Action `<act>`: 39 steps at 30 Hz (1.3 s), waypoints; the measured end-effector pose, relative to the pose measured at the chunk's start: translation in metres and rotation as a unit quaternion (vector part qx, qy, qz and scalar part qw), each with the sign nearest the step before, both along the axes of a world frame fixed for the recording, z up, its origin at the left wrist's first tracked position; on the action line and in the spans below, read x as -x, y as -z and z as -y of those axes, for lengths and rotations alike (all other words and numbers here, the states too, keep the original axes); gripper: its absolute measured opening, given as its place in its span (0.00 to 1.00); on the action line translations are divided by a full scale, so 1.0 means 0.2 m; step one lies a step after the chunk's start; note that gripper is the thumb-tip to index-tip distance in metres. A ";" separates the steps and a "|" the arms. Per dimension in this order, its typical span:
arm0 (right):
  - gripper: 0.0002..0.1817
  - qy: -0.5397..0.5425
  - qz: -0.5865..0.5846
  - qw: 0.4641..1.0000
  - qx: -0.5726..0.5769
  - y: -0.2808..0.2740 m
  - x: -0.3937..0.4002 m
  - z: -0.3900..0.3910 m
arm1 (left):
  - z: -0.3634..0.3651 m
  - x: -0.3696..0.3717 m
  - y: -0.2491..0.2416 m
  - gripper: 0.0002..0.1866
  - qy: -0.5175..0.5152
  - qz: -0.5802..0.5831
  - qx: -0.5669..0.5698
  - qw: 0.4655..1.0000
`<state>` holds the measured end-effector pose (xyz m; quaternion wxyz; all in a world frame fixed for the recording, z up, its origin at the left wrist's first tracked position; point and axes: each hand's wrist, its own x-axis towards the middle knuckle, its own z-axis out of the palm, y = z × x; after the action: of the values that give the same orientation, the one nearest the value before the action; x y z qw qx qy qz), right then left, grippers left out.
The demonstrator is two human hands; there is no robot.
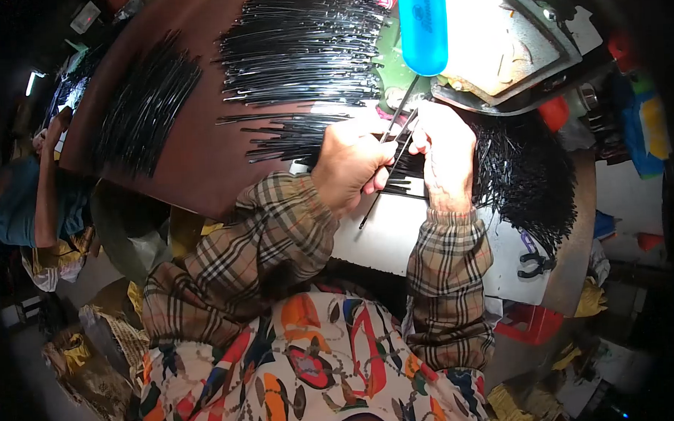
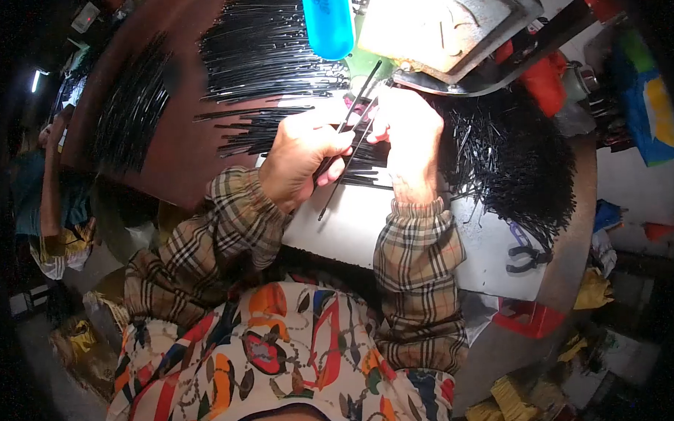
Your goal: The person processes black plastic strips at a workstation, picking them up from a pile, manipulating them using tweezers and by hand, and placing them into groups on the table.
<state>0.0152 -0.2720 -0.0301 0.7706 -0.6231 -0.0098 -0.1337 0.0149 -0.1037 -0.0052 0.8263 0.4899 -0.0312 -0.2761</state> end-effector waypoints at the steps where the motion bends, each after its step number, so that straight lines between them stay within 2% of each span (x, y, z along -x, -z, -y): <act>1: 0.13 -0.006 -0.005 1.000 -0.018 0.00 0.00 0.00 | 0.00 0.00 0.00 0.02 0.006 -0.020 0.005 1.000; 3: 0.13 -0.016 -0.013 0.998 -0.054 -0.02 0.01 0.00 | 0.00 -0.01 0.01 0.02 0.019 -0.059 0.018 0.998; 4: 0.14 -0.026 -0.061 0.996 -0.062 -0.03 0.00 0.02 | 0.00 -0.01 0.00 0.04 0.026 -0.084 0.033 0.996; 7: 0.11 -0.024 -0.103 0.991 -0.085 -0.07 -0.02 0.02 | 0.00 0.00 -0.03 0.06 0.036 -0.139 0.050 0.988; 11: 0.11 -0.015 -0.078 0.993 -0.091 -0.04 0.00 0.01 | 0.00 0.00 -0.01 0.07 0.040 -0.117 0.067 0.990; 15: 0.19 -0.048 -0.032 0.996 -0.075 -0.01 0.00 0.03 | 0.01 0.00 -0.04 0.08 0.034 -0.120 0.028 0.992; 16: 0.26 -0.053 -0.012 0.996 -0.072 0.00 0.01 0.03 | 0.01 0.00 -0.04 0.03 0.001 -0.144 0.069 0.987; 20: 0.32 -0.057 -0.023 0.996 -0.065 -0.02 0.01 0.03 | 0.01 0.00 -0.04 0.05 0.013 -0.143 0.070 0.987; 23: 0.21 -0.072 0.027 0.995 -0.065 -0.01 0.01 0.03 | 0.01 0.01 -0.08 0.05 0.012 -0.162 0.072 0.984; 26: 0.26 -0.043 -0.014 0.997 -0.065 -0.04 0.02 0.01 | 0.01 0.00 -0.07 0.05 0.011 -0.179 0.071 0.981; 29: 0.17 -0.040 -0.027 0.997 -0.054 -0.04 0.01 0.01 | 0.01 0.01 -0.06 0.05 0.028 -0.124 0.075 0.989; 32: 0.11 0.025 0.019 0.999 -0.024 0.00 0.01 -0.05 | 0.04 0.04 -0.11 0.05 -0.047 0.067 -0.071 0.994; 33: 0.09 0.005 0.039 0.999 -0.023 -0.01 0.01 -0.06 | 0.05 0.06 -0.11 0.06 -0.041 0.034 -0.065 0.996; 35: 0.07 0.020 -0.023 0.998 -0.063 -0.08 0.05 -0.13 | 0.03 0.09 -0.10 0.08 -0.035 -0.032 -0.053 0.997; 37: 0.07 -0.002 -0.032 0.995 -0.091 -0.08 0.05 -0.13 | -0.05 0.09 -0.13 0.08 0.020 -0.064 -0.067 0.995; 38: 0.09 -0.031 -0.056 0.993 -0.096 -0.06 0.06 -0.12 | -0.08 0.10 -0.08 0.07 -0.004 -0.017 -0.104 0.994; 39: 0.12 -0.054 -0.040 0.996 -0.065 -0.06 0.08 -0.11 | -0.14 0.11 0.01 0.09 -0.060 0.099 -0.125 0.985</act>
<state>-0.0012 -0.2508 -0.0176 0.8155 -0.5748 -0.0043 -0.0672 -0.0068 -0.0761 -0.0071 0.7661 0.6156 -0.0485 -0.1783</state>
